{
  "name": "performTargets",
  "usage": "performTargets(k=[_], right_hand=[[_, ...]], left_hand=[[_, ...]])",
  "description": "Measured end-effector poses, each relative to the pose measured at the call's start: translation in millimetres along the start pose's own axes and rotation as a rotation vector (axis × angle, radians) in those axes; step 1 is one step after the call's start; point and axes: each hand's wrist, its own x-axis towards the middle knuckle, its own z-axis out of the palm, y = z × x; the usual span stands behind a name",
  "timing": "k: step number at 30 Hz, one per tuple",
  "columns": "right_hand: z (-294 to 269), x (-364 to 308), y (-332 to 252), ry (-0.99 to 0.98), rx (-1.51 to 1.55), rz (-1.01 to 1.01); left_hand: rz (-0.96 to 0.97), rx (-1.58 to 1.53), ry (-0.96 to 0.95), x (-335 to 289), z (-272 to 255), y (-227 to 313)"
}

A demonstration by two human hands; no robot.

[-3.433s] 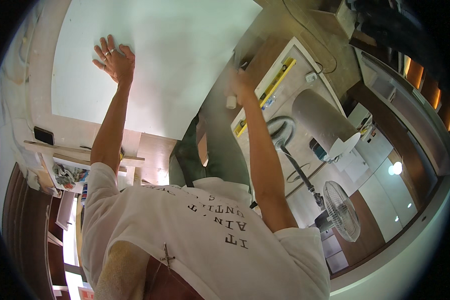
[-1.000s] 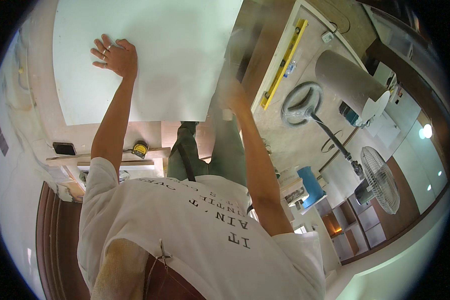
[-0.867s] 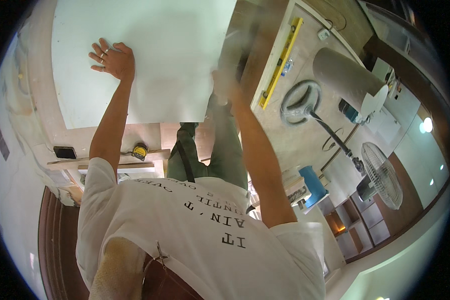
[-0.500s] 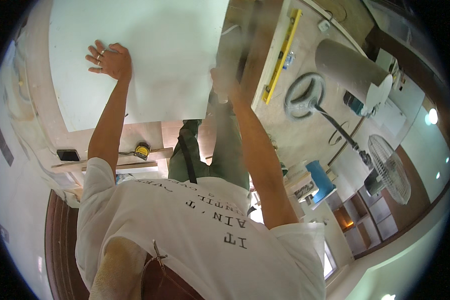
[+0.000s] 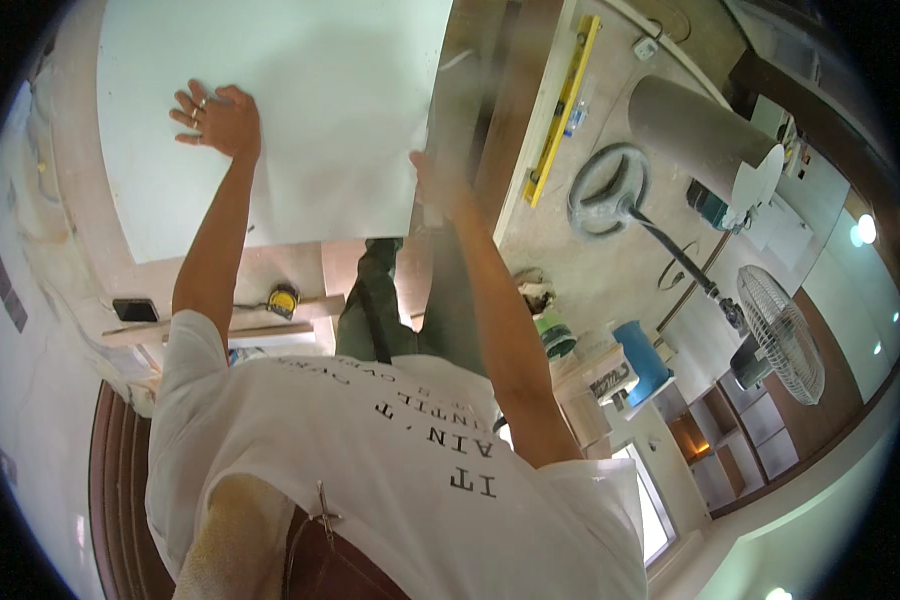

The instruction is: The person trims the edges of a white board with a utility knife, then uses a scraper to remove excess material from the edges of a wooden cabinet. The person works on the board and cabinet edges in a construction setting.

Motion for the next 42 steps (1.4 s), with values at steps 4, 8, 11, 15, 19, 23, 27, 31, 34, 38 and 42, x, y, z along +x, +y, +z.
performTargets(k=[4,8,11,15,19,23,27,31,34,38,42], right_hand=[[23.4,-21.7,-4.1,0.018,0.198,-0.097],[28.9,-29.7,-10.7,0.074,0.033,-0.062],[22.8,-35.2,-13.4,0.06,0.041,-0.088],[15.6,-56.0,-6.0,-0.014,0.191,-0.076],[9.5,-51.1,0.0,-0.05,0.186,-0.05],[2.2,-17.4,-1.0,-0.113,-0.081,-0.164],[1.3,-20.7,9.7,-0.08,0.217,-0.041],[5.6,-28.9,15.7,-0.116,0.25,0.083],[3.1,-15.8,18.3,-0.153,0.11,-0.142],[-7.3,-13.4,40.1,0.001,-0.109,-0.071],[0.3,-25.2,48.0,-0.091,-0.029,0.049]], left_hand=[[0.016,0.007,0.006,0.9,0.2,-1.3],[0.015,0.005,-0.009,-1.2,-1.6,-2.0],[0.016,0.005,-0.002,-1.0,-1.1,-1.0],[0.017,0.014,0.001,1.1,0.3,-0.5],[0.021,0.011,0.007,0.5,0.1,-2.1],[0.022,0.027,-0.011,-0.6,-0.8,-1.8],[0.006,0.001,-0.012,0.6,-0.8,1.0],[0.013,-0.005,-0.005,0.6,-2.8,2.0],[0.009,0.006,-0.005,0.6,-1.8,2.5],[0.003,-0.021,0.007,0.7,-0.5,2.1],[0.033,0.015,-0.009,-0.6,-2.8,0.4]])
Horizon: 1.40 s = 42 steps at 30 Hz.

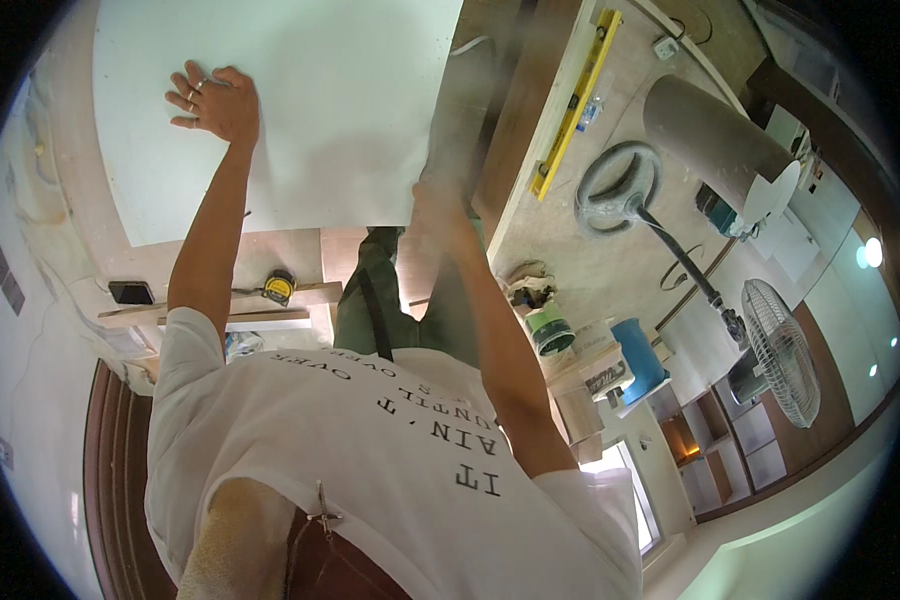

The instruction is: The person trims the edges of a white board with a utility knife, then uses a scraper to remove excess material from the edges of a wooden cabinet. The person works on the board and cabinet edges in a construction setting.

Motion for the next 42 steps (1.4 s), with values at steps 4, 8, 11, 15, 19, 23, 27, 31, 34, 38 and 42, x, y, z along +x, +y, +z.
performTargets(k=[4,8,11,15,19,23,27,31,34,38,42], right_hand=[[3.9,-2.4,-23.9,0.02,-0.003,-0.051],[8.7,-18.8,-19.8,0.033,0.021,-0.02],[11.7,-14.4,-13.3,-0.063,0.056,0.01],[10.9,-14.4,-6.3,-0.009,0.048,0.025],[13.6,-20.0,-0.5,0.011,-0.01,-0.115],[14.5,-20.4,4.0,-0.029,0.006,-0.086],[13.4,-23.8,-2.7,0.085,-0.08,-0.046],[18.9,-30.5,-18.0,0.116,-0.079,-0.002],[21.1,-24.5,-15.7,0.085,-0.092,-0.038],[8.1,-12.1,28.1,0.065,-0.015,-0.084],[3.7,4.0,59.9,0.004,-0.276,-0.23]], left_hand=[[-0.023,-0.012,0.016,0.9,3.1,0.3],[0.013,-0.006,0.04,-0.6,3.3,-0.9],[-0.017,-0.016,0.008,0.3,2.5,-0.2],[-0.011,0.0,0.013,1.0,2.1,0.1],[-0.002,0.01,0.016,-1.1,5.6,-4.0],[-0.012,0.01,0.069,-2.1,12.5,-8.3],[-0.019,0.067,0.117,-1.5,14.4,-6.4],[-0.051,0.025,0.052,-1.9,8.9,-0.9],[-0.04,0.046,0.048,0.5,7.3,0.8],[-0.042,0.054,0.07,0.1,8.6,-3.3],[-0.005,-0.014,0.076,-1.4,7.6,-5.5]])
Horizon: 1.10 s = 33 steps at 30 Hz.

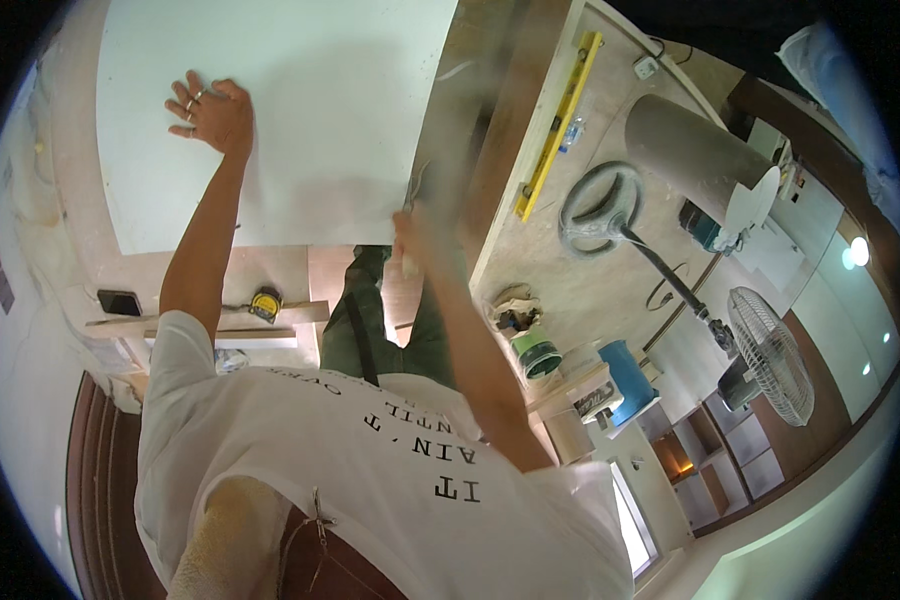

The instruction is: The person trims the edges of a white board with a utility knife, then uses a scraper to remove excess material from the edges of a wooden cabinet. The person works on the board and cabinet edges in a construction setting.

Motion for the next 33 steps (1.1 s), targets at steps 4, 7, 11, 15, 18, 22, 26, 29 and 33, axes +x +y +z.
performTargets(k=[4,7,11,15,18,22,26,29,33], right_hand=[[0.2,-12.8,-5.5,-0.033,0.209,0.013],[3.6,-26.9,-16.3,0.012,0.389,0.363],[8.0,-18.1,-24.6,0.003,0.171,0.177],[10.0,-18.4,-25.7,-0.008,0.38,0.273],[17.6,-30.9,-27.1,0.055,0.389,0.267],[22.0,-34.3,-29.6,0.028,0.209,0.184],[24.7,-44.5,-22.6,0.03,0.288,0.143],[27.5,-39.0,-17.7,0.04,0.316,0.197],[33.3,-44.4,-7.8,0.033,0.283,0.216]], left_hand=[[-0.027,-0.024,-0.029,0.0,-2.3,2.1],[0.007,-0.012,-0.045,1.0,-3.1,2.8],[-0.001,-0.033,-0.043,1.0,-0.1,0.4],[0.02,-0.045,-0.034,-0.1,1.6,-1.6],[0.019,-0.022,-0.068,-0.2,0.9,-1.2],[0.008,-0.029,-0.056,-0.6,0.5,0.0],[0.033,-0.019,-0.046,-1.0,-1.0,0.4],[0.011,-0.049,-0.067,-1.7,-1.8,2.5],[0.012,-0.059,-0.045,-1.7,-4.5,8.0]])
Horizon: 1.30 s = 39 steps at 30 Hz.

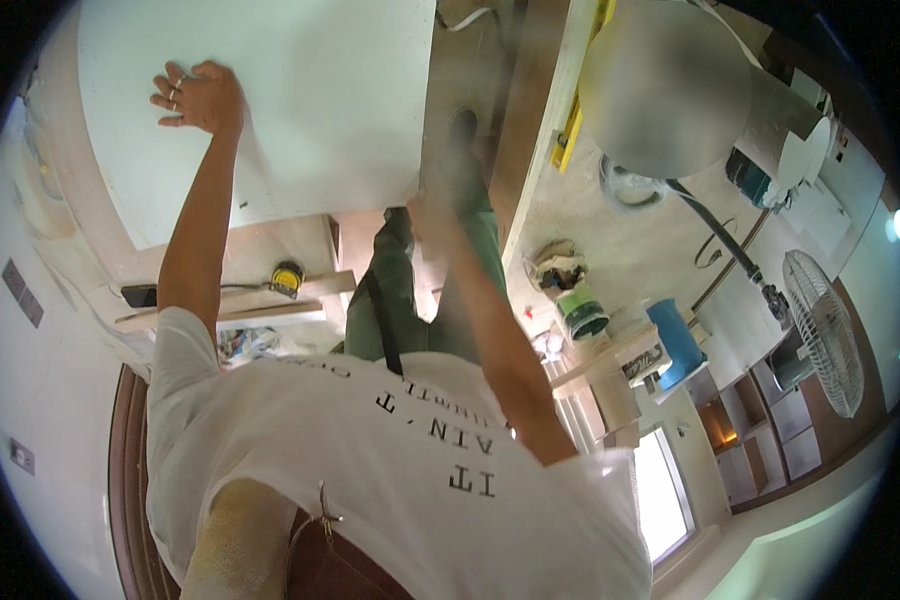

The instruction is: The person trims the edges of a white board with a utility knife, then uses a scraper to remove excess material from the edges of a wooden cabinet. The person works on the board and cabinet edges in a construction setting.

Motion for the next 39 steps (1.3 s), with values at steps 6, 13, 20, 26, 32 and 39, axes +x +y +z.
performTargets(k=[6,13,20,26,32,39], right_hand=[[-5.2,-15.7,52.1,0.098,-0.058,-0.126],[11.4,30.5,66.9,0.578,-0.23,-0.48],[27.9,-6.0,33.9,0.356,0.003,-0.344],[6.6,-19.6,42.7,0.21,0.281,-0.139],[8.7,2.2,38.3,0.265,-0.225,-0.357],[-2.5,-6.5,31.1,0.212,-0.187,-0.197]], left_hand=[[0.011,0.016,-0.07,-2.6,-5.9,0.9],[0.022,0.075,-0.047,-2.9,-0.5,0.1],[-0.003,0.129,-0.037,-6.8,1.3,4.0],[-0.048,0.153,-0.08,-8.5,-1.3,7.7],[-0.057,0.2,-0.115,-6.7,-0.6,7.9],[-0.046,0.179,-0.094,-10.0,-3.0,13.3]])
